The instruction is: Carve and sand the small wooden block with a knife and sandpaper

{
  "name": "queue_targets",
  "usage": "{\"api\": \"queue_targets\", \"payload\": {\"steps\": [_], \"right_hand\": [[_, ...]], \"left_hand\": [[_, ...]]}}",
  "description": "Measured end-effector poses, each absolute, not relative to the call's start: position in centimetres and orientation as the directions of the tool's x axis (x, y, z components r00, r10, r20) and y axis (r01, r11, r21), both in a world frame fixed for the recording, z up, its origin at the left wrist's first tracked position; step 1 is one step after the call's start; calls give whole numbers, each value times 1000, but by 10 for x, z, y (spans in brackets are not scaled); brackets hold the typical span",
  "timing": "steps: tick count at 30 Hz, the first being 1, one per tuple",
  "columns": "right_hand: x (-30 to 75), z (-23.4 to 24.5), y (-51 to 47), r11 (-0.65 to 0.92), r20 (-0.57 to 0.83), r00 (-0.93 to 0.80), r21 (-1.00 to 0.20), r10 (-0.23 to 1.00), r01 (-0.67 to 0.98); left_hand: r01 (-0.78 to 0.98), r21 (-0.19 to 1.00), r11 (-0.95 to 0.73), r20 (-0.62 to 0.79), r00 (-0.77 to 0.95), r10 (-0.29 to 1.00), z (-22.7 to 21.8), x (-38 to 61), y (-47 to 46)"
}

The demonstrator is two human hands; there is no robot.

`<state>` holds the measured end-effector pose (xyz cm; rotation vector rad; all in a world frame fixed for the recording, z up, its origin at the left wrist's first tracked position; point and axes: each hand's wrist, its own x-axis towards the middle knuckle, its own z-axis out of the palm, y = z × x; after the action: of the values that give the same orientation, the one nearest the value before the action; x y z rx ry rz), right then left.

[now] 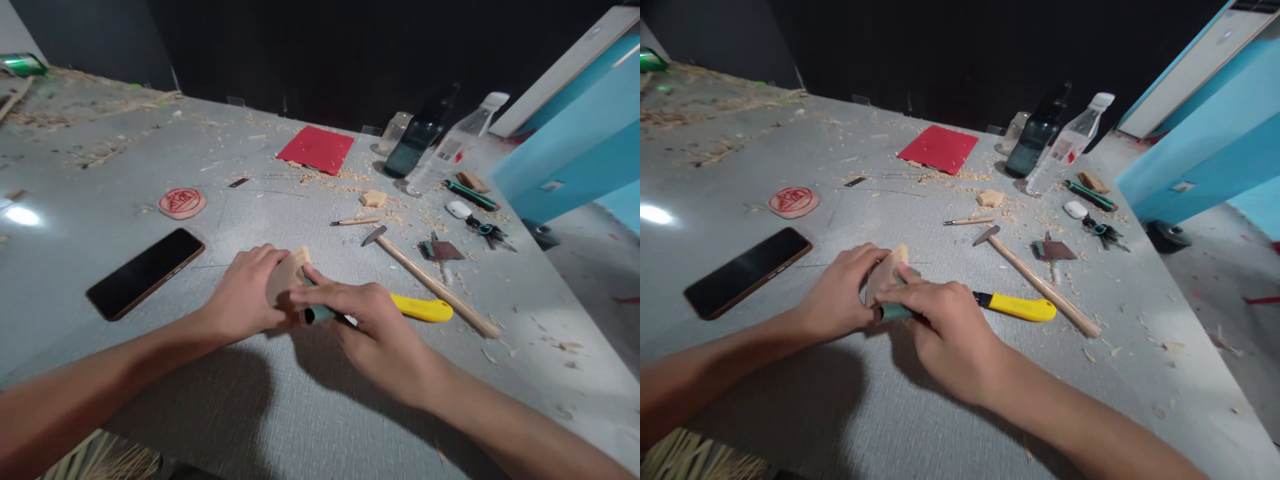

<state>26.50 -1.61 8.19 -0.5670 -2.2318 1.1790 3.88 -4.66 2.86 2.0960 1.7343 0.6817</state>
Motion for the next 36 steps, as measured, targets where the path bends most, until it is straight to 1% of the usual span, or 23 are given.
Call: {"api": "queue_targets", "payload": {"steps": [2,4,6,8,10,12,13,15,16,18,21,24,26,27,30,31,33,36], "right_hand": [[271,100,-16,460,179,-810,-880,558,122],[279,113,-9,415,125,-798,-895,589,166],[286,114,6,433,169,-706,-876,688,212],[289,103,25,496,279,-571,-826,772,266],[291,87,43,553,329,-527,-755,783,352],[293,73,57,624,314,-591,-645,743,442],[295,70,61,659,286,-636,-575,717,484],[302,71,66,701,179,-708,-432,683,567],[307,75,67,706,98,-732,-375,674,600],[318,86,68,697,-82,-749,-314,657,645],[330,99,68,663,-296,-713,-264,636,701],[329,99,66,649,-441,-621,-107,648,753],[325,96,65,652,-472,-584,-25,660,757],[323,94,65,653,-471,-579,-10,665,758],[324,91,70,640,-475,-582,-49,661,767],[326,91,72,630,-481,-575,-59,662,774],[330,91,76,605,-489,-544,-42,682,795],[336,92,79,592,-502,-506,14,701,806]], "left_hand": [[814,554,-173,151,107,983,29,35,-44],[791,589,-166,157,89,984,30,32,-41],[758,632,-158,162,70,984,31,31,-38],[702,698,-141,146,52,988,31,31,-38],[601,789,-127,121,51,991,30,32,-38],[472,874,-117,96,69,993,28,34,-40],[411,904,-114,88,80,993,28,34,-41],[313,945,-95,70,88,994,27,35,-42],[270,960,-78,56,86,995,26,35,-43],[193,980,-41,27,77,997,24,34,-43],[96,995,4,-10,65,998,16,32,-43],[20,999,43,-44,66,997,7,31,-43],[-32,998,55,-53,60,997,6,32,-43],[-67,996,51,-47,50,998,8,33,-44],[-226,974,-18,17,-6,1000,19,38,-47],[-294,955,-46,37,-35,999,24,40,-48],[-434,898,-76,44,-82,996,30,43,-48],[-592,804,-55,-13,-109,994,36,45,-44]]}}
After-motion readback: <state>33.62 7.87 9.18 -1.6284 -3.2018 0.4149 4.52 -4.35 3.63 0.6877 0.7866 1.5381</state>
